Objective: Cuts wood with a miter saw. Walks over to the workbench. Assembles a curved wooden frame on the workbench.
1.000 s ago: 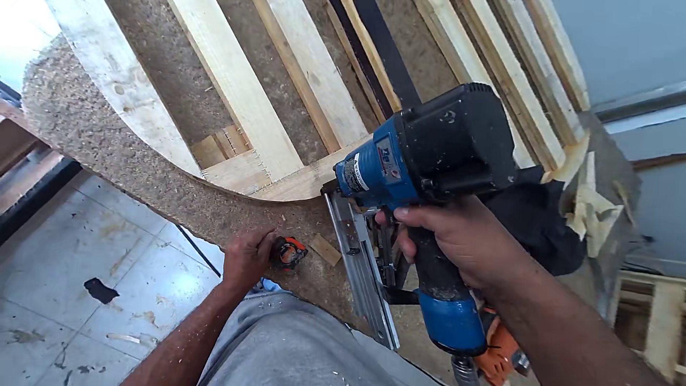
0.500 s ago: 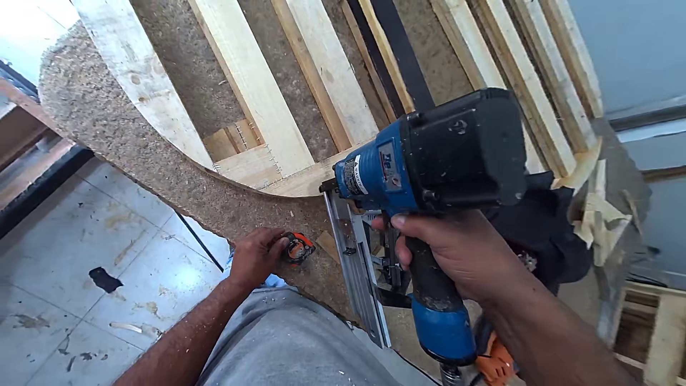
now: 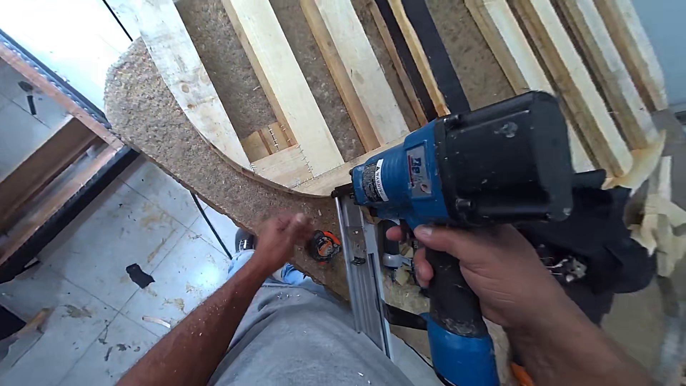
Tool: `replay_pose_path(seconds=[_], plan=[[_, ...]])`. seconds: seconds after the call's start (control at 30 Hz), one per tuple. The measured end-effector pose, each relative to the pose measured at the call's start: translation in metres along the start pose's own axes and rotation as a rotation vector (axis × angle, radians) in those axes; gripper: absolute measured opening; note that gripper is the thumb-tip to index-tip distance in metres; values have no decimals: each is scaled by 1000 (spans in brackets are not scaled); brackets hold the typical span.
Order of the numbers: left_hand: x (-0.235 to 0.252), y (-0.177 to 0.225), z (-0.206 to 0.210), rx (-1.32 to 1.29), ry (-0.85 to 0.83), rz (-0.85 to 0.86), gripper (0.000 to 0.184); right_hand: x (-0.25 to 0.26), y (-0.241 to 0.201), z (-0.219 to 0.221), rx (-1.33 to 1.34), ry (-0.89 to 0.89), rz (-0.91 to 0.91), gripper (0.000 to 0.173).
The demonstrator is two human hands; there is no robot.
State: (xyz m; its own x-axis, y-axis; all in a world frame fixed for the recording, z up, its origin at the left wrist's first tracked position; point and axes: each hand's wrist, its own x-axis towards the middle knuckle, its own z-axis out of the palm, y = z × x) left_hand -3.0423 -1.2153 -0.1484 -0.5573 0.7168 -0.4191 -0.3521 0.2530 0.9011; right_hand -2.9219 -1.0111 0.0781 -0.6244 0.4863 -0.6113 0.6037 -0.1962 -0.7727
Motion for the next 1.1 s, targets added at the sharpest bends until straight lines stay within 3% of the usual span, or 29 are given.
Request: replay_pose_path(seconds=[0.1, 0.2, 0.53, 0.8, 1.0, 1.1], plan=[[-14, 19, 15, -367, -376, -114, 54, -1, 0, 25, 51, 40, -5, 15], [-17, 28, 9, -447, -471, -203, 48, 0, -2, 48, 87, 116, 21, 16], [-17, 39, -30, -351, -555, -315, 44, -6, -10, 93, 95, 287, 107, 14], [-25, 42, -42, -328, -537, -300, 44, -8, -8, 100, 94, 238, 58, 20], [-28, 32, -44, -352, -534, -306, 45, -5, -6, 105, 44, 246, 83, 14], [-29, 34, -56, -171, -518, -264, 47, -10, -3, 107, 42, 253, 43, 15]])
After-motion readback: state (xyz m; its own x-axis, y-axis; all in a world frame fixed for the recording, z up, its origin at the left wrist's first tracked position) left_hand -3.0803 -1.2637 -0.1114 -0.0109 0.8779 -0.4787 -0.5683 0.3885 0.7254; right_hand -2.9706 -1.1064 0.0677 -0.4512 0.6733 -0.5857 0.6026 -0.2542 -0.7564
